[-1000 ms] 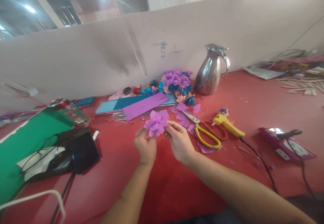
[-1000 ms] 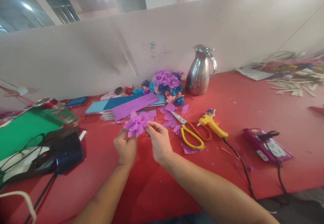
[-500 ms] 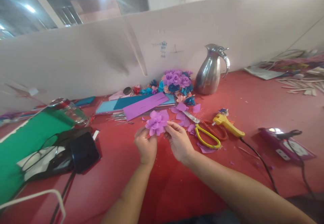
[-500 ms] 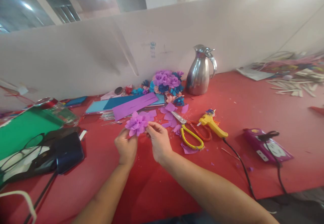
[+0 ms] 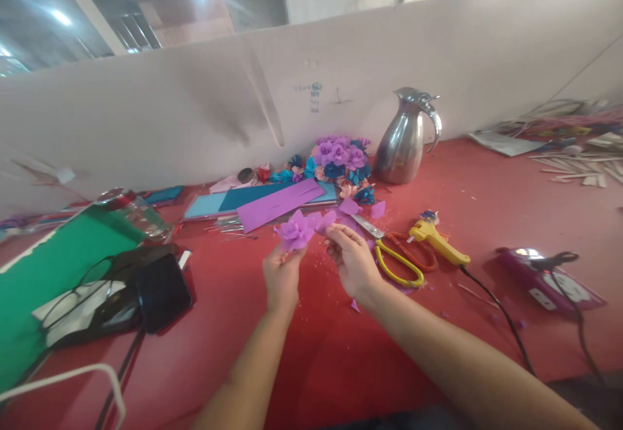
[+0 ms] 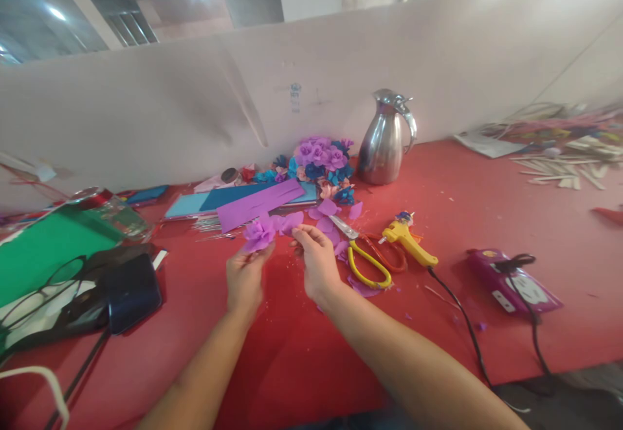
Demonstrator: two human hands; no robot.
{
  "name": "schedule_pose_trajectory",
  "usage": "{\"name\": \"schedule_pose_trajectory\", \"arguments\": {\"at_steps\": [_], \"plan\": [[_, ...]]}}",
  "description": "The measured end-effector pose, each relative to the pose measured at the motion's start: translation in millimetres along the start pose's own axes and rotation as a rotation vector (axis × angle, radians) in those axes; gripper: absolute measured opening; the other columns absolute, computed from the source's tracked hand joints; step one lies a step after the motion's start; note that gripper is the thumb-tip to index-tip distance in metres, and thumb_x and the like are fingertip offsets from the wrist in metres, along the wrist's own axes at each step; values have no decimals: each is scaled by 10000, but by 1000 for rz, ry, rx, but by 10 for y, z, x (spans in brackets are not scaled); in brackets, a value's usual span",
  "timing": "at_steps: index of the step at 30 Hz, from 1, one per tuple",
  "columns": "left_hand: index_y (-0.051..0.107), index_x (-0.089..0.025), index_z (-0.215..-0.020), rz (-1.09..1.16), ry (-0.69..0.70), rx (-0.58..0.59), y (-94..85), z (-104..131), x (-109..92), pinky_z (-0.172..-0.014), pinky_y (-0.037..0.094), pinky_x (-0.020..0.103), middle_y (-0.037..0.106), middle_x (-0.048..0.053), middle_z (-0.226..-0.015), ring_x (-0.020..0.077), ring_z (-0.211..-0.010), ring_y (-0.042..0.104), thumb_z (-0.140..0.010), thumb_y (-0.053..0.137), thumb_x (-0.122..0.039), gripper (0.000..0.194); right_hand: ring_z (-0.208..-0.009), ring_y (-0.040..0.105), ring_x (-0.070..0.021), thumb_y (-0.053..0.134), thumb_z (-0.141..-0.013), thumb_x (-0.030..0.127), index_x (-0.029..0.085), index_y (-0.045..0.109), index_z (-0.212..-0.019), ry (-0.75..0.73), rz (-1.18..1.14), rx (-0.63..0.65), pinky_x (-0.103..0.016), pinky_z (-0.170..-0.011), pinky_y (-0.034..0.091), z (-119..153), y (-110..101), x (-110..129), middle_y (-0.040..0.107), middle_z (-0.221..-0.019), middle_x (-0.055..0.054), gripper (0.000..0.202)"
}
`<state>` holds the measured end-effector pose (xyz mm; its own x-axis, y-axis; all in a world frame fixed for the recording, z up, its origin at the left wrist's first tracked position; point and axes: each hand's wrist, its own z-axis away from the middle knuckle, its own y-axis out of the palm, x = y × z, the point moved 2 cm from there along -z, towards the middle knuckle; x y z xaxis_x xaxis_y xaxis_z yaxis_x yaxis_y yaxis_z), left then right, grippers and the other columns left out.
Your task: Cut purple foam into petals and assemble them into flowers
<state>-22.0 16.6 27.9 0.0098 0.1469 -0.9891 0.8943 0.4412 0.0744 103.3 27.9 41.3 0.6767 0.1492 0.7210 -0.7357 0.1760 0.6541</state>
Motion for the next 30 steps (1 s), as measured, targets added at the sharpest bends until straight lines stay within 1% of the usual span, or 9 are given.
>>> {"name": "schedule_pose_trajectory", "arguments": {"at_steps": [3,7,11,15,17,21,26,28,30], "plan": [[725,-186,-749,267,-167,35,45,-26,2,-800,464,299,700,-2,-734,142,-734,617,-573,788,-231,192,-550,472,-76,744,-547,257,182,629,-642,55,77,49,-224,-535,325,-22,-1,33,609,-648,31,167],[692,-170,-679,460,-318,154,47,-56,-15,-745,483,295,657,-16,-659,106,-634,599,-568,802,-206,160,-523,442,-74,713,-594,287,170,643,-622,45,270,150,-232,-551,312,-32,-6,56,570,-550,40,140],[671,-156,-684,566,-401,197,30,-62,-9,-704,496,281,632,-18,-654,94,-620,589,-591,793,-176,155,-508,420,-68,720,-605,298,166,656,-617,35,324,185,-238,-547,293,-56,-33,92,559,-528,43,147],[640,-157,-692,633,-417,217,39,-66,-3,-554,439,207,580,-38,-643,50,-537,493,-597,780,-135,171,-522,429,-69,722,-588,280,165,673,-633,46,296,196,-238,-547,303,-75,-44,127,618,-604,19,133],[634,-158,-703,637,-408,192,34,-76,-1,-497,389,181,558,-45,-645,33,-508,439,-601,772,-126,175,-522,434,-67,710,-572,254,165,681,-638,86,281,225,-232,-544,308,-76,-37,139,618,-616,21,115],[661,-139,-718,531,-393,127,11,-99,4,-498,381,169,575,-26,-698,28,-527,447,-590,770,-141,168,-502,435,-68,675,-556,219,172,682,-627,172,304,305,-225,-518,305,-90,-39,159,579,-566,36,86],[713,-124,-772,419,-433,243,47,-83,-23,-436,314,183,409,-73,-476,33,-432,336,-582,810,-296,274,-464,420,-69,632,-575,207,177,678,-622,154,445,347,-217,-475,276,-155,-76,142,576,-527,38,71],[722,-125,-758,348,-441,272,55,-76,-39,-448,327,189,477,-50,-490,44,-453,388,-524,841,-326,330,-443,409,-69,615,-588,188,182,684,-650,100,533,326,-213,-457,256,-176,-72,118,567,-503,46,94],[718,-130,-697,260,-420,241,39,-95,-41,-488,364,194,615,7,-615,75,-542,496,-415,877,-279,356,-419,386,-71,601,-615,172,190,695,-689,41,645,317,-216,-444,241,-201,-56,115,538,-473,56,121]]}}
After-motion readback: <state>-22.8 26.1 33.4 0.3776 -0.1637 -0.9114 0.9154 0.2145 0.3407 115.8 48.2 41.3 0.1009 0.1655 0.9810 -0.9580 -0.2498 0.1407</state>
